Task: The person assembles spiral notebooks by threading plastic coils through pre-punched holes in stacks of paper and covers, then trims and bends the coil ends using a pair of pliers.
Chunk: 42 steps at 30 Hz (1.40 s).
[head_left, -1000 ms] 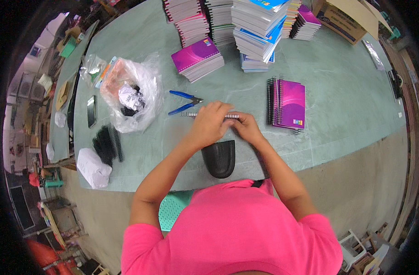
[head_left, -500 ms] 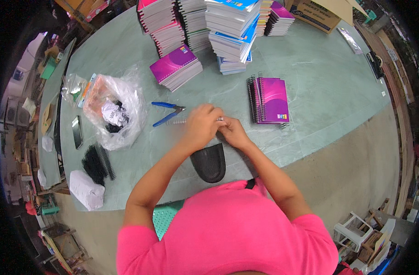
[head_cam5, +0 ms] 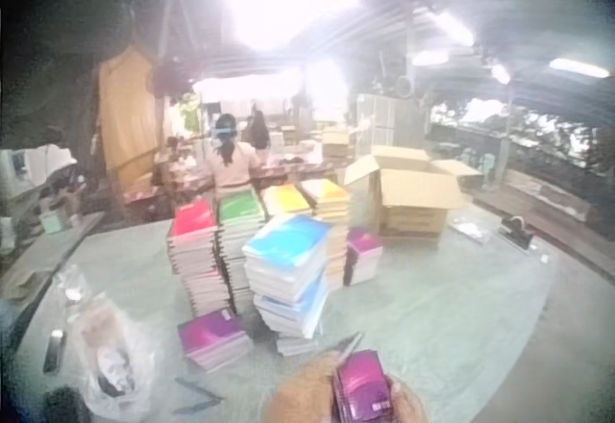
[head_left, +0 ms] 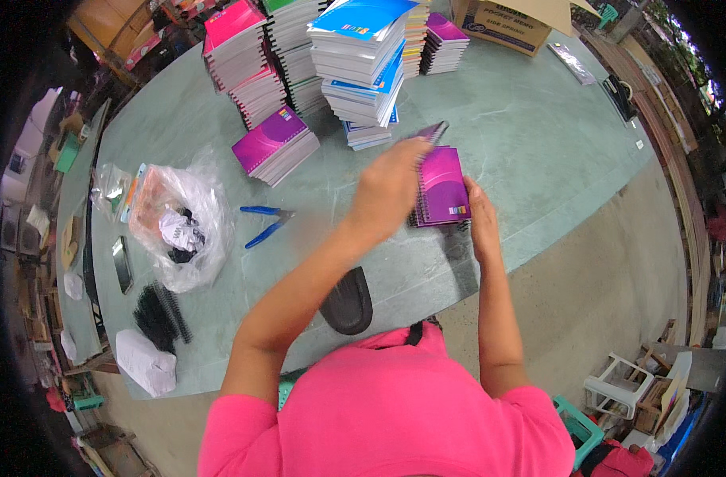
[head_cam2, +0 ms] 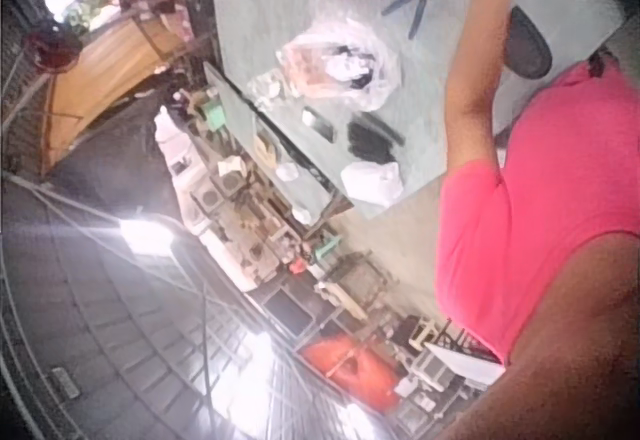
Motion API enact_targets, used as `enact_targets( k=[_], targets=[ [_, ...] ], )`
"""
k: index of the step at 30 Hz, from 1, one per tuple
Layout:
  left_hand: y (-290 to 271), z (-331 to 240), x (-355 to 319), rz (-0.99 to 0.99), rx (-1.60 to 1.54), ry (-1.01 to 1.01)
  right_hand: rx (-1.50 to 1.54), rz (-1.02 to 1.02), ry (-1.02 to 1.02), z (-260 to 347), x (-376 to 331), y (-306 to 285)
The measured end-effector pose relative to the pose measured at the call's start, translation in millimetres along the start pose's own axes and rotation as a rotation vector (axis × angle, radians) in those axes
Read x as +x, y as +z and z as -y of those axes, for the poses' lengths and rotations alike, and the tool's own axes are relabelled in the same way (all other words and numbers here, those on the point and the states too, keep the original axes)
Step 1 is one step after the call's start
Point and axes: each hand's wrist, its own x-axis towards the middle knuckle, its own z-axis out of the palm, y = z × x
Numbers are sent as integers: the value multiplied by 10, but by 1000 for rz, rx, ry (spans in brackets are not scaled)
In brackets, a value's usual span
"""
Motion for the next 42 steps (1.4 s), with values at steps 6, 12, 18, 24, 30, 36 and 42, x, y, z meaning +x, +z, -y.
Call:
enact_targets(
  k=[6, 12, 18, 24, 30, 36, 42],
  targets=[
    [764, -100, -558, 313, 299, 243, 171, 42, 49, -131, 115, -20],
    [-421, 892, -419, 241, 865, -24, -321, -123, -113, 38, 95, -47],
    [-1275, 1683, -689, 115, 1128, -174, -469, -36, -604, 733, -16, 436],
    [-1257, 621, -921, 201, 804, -90, -697, 371, -942, 898, -339, 1514],
    [-1504, 309, -1857, 35, 533, -590, -1084, 674, -760, 307, -324, 1878],
    [-2919, 268, -3182, -298, 1033, -1145, -1097, 844, -713, 460, -159, 1990],
    [-2900, 475, -3415, -167, 1289, -1344, -1130, 741, -768, 377, -196, 2013]
  ],
)
